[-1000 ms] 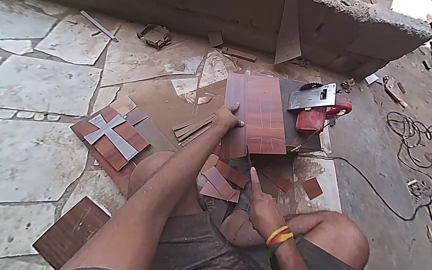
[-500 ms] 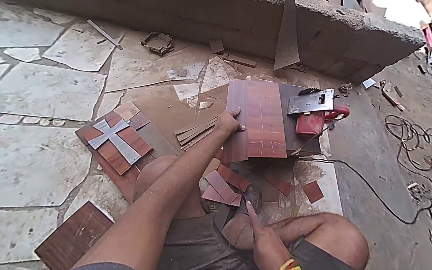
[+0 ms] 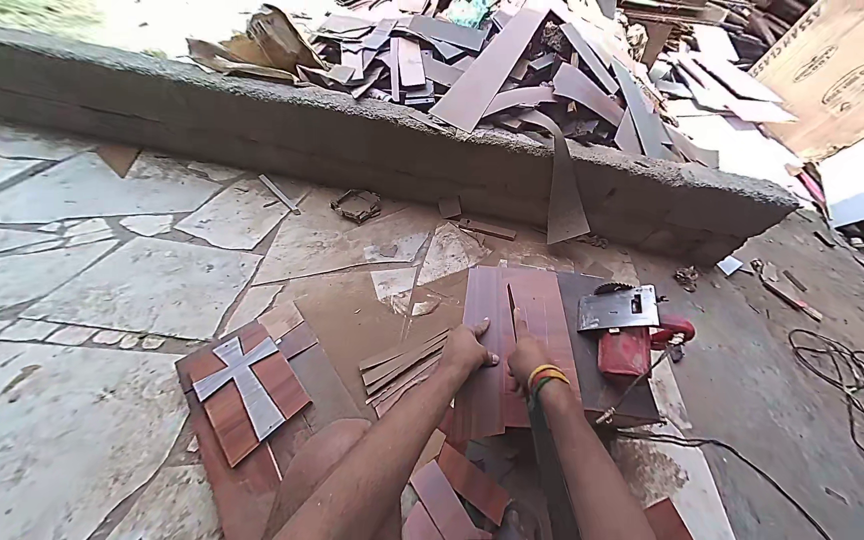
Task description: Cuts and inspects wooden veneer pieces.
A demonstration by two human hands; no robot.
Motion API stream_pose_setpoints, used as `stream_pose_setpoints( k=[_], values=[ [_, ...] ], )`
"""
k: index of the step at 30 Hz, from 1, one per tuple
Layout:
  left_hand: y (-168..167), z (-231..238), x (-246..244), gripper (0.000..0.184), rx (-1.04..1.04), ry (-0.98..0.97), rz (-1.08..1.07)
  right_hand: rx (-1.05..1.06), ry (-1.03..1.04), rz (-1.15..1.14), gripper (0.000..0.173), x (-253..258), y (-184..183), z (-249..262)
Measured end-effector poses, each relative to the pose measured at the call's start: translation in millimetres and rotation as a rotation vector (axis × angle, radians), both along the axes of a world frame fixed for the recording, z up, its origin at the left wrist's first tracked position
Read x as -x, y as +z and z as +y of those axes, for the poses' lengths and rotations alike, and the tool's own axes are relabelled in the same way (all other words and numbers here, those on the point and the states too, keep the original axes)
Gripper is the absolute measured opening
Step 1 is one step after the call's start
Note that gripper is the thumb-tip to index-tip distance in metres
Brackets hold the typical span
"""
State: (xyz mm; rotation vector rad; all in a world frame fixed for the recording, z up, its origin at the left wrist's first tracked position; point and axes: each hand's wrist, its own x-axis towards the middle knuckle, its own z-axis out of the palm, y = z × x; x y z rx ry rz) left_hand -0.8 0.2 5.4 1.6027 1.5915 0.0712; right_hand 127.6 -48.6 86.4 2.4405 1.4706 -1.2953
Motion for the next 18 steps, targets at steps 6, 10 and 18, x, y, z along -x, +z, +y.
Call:
stream_pose_setpoints(
  k=[6, 10, 18],
  values=[
    [2.4, 0.8, 0.0, 0.092, 0.013, -0.002, -0.005, 0.017, -0.010, 0.006, 0.088, -8.0, -2.5, 34.9],
    [5.0, 1.1, -0.6, 0.091, 0.025, 0.013, -0.007, 0.023, 0.027, -0.010, 0.090, -5.9, -15.3, 39.1],
    [3.5, 0.9, 0.0, 0.091, 0.017, 0.015, -0.016, 0.031, 0.066, -0.029, 0.091, 1.1, -13.4, 38.4]
  ],
)
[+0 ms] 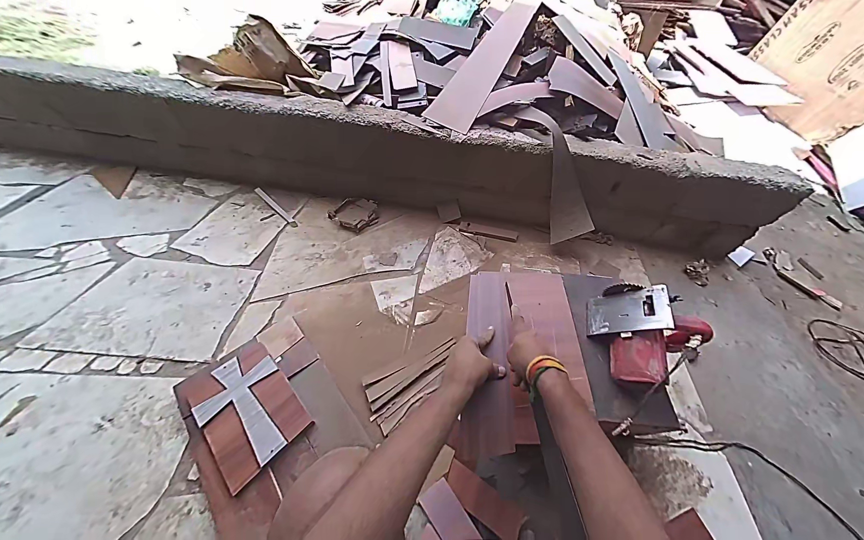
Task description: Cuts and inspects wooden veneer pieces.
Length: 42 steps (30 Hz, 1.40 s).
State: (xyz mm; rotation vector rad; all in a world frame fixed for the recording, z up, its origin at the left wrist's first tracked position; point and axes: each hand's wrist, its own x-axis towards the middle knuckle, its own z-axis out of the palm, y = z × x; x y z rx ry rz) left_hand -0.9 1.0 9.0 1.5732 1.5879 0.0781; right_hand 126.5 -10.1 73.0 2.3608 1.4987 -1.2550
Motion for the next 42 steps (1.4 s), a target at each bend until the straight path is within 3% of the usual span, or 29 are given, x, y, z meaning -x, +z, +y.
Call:
stream_pose_setpoints(
  k=[19, 25, 28, 37, 42],
  values=[
    [2.1, 1.7, -1.0, 0.089, 0.009, -0.015, 0.001, 0.068, 0.091, -0.002, 0.092, -2.2, 18.4, -25.7],
    [0.9, 1.3, -0.7, 0.091, 0.012, -0.018, -0.002, 0.107, 0.099, -0.012, 0.090, 3.1, 19.7, -56.4],
    [1.3, 2.3, -0.9, 0.090, 0.004, -0.021, -0.003, 0.147, 0.088, 0.000, 0.082, 4.4, 21.6, -73.9],
    [5.4, 0.3, -2.3, 0.090, 0.003, -0.023, 0.018, 0.170, 0.061, 0.061, 0.091, 7.5, 19.6, -128.3],
    [4.8, 0.5, -2.3, 0.090, -0.005, -0.021, 0.005, 0.143, 0.096, 0.060, 0.085, 8.3, 14.7, -153.5]
  ],
)
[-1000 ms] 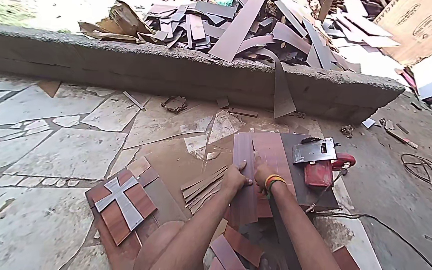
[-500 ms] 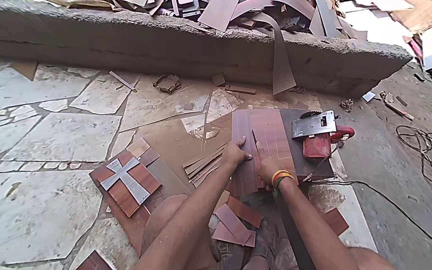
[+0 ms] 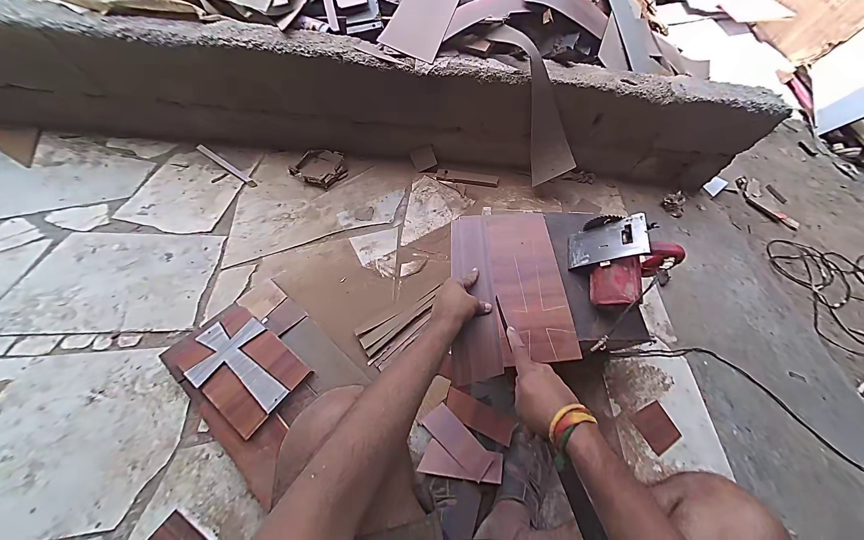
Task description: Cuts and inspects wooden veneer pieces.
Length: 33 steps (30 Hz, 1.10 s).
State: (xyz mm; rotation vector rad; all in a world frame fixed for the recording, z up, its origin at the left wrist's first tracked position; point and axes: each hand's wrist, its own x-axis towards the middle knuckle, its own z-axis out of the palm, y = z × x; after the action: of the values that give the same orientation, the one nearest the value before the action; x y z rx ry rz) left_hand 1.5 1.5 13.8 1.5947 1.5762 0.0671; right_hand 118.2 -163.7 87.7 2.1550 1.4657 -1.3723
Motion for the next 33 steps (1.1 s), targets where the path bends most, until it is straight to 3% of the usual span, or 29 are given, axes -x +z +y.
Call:
stream_pose_setpoints(
  k=[13, 17, 20, 24, 29, 33],
  values=[
    [0.6, -1.2, 0.3, 0.088, -0.024, 0.003, 0.011, 0.076, -0.013, 0.034, 0.095, 5.7, 2.7, -80.2],
    [1.0, -1.4, 0.1, 0.089, -0.035, -0.004, 0.006, 0.165, 0.004, 0.071, 0.089, 8.3, 0.1, -125.2],
    [1.1, -2.2, 1.1, 0.088, -0.051, -0.009, -0.002, 0.226, 0.073, 0.087, 0.098, 16.3, -25.2, -176.9],
    [-1.0, -8.2, 2.8, 0.091, -0.071, -0.022, -0.022, 0.141, -0.050, 0.012, 0.093, -0.8, 5.7, -186.2],
    [2.9, -16.2, 15.7, 0.134, -0.109, 0.040, 0.056, -0.227, -0.165, -0.137, 0.080, -34.0, 48.8, -210.0],
    [5.3, -7.4, 47.7, 0.140, -0.107, 0.104, 0.070, -0.344, -0.384, -0.252, 0.070, -76.8, 67.6, -257.9]
  ],
)
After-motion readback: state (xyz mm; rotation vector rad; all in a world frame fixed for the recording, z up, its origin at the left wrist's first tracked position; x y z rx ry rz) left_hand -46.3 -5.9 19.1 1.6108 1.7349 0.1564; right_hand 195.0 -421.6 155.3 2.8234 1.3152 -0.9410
